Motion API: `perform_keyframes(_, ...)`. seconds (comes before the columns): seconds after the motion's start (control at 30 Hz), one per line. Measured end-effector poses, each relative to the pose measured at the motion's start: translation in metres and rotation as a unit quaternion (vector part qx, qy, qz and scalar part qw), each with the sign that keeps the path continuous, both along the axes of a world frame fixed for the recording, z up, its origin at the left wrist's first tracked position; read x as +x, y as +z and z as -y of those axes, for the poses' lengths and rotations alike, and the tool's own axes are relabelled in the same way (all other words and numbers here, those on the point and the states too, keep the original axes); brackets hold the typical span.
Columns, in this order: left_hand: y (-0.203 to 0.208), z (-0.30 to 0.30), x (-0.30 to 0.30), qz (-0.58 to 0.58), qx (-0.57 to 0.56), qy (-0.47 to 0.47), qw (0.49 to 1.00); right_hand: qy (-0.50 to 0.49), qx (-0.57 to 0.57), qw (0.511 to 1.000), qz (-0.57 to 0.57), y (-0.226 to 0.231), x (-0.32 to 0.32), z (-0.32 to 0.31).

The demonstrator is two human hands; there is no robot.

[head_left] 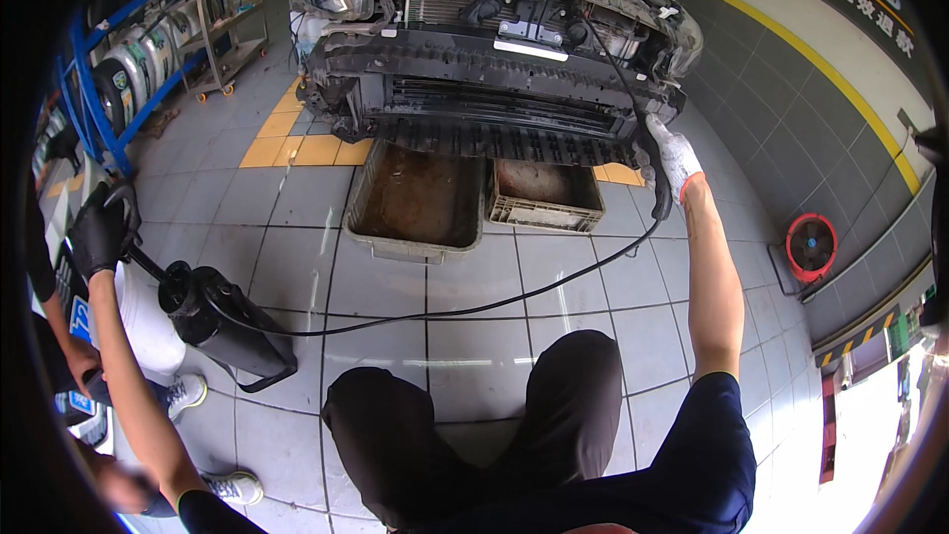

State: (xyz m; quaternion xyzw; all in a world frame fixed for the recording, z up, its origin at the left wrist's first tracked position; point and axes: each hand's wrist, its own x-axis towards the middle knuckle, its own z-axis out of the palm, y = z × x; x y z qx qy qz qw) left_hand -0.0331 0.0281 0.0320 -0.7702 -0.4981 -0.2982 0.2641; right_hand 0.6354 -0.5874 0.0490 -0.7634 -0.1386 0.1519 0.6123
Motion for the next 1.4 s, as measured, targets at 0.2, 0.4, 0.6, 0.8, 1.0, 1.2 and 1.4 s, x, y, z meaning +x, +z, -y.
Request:
perform_keyframes(0.2,-0.001,-0.003,-0.001,-0.001,-0.004,0.013,1.000,-0.043,0.002,0.999,-0.011,-0.048,-0.030,0.003)
perform_keyframes(0.4,-0.006,-0.015,-0.005,0.008,-0.021,0.002,1.000,-0.048,-0.046,0.998,0.018,-0.076,-0.024,-0.018)
perform_keyframes(0.6,-0.008,-0.022,-0.009,0.003,-0.018,-0.010,1.000,-0.041,0.003,0.999,0.008,-0.084,-0.001,-0.046)
perform_keyframes(0.8,-0.006,-0.017,-0.006,0.008,-0.033,0.000,0.999,0.087,0.148,0.963,-0.206,-0.097,0.041,-0.049)
perform_keyframes(1.0,-0.002,-0.002,0.003,0.025,-0.015,0.015,0.999,0.200,0.203,0.924,-0.255,-0.115,0.065,-0.038)
perform_keyframes(1.2,-0.006,-0.014,-0.006,0.012,-0.017,0.003,1.000,0.133,0.090,0.971,-0.175,-0.071,0.057,-0.019)
perform_keyframes(1.4,-0.015,-0.036,-0.016,-0.012,-0.005,-0.012,1.000,0.078,-0.042,0.993,-0.075,0.006,0.035,-0.007)
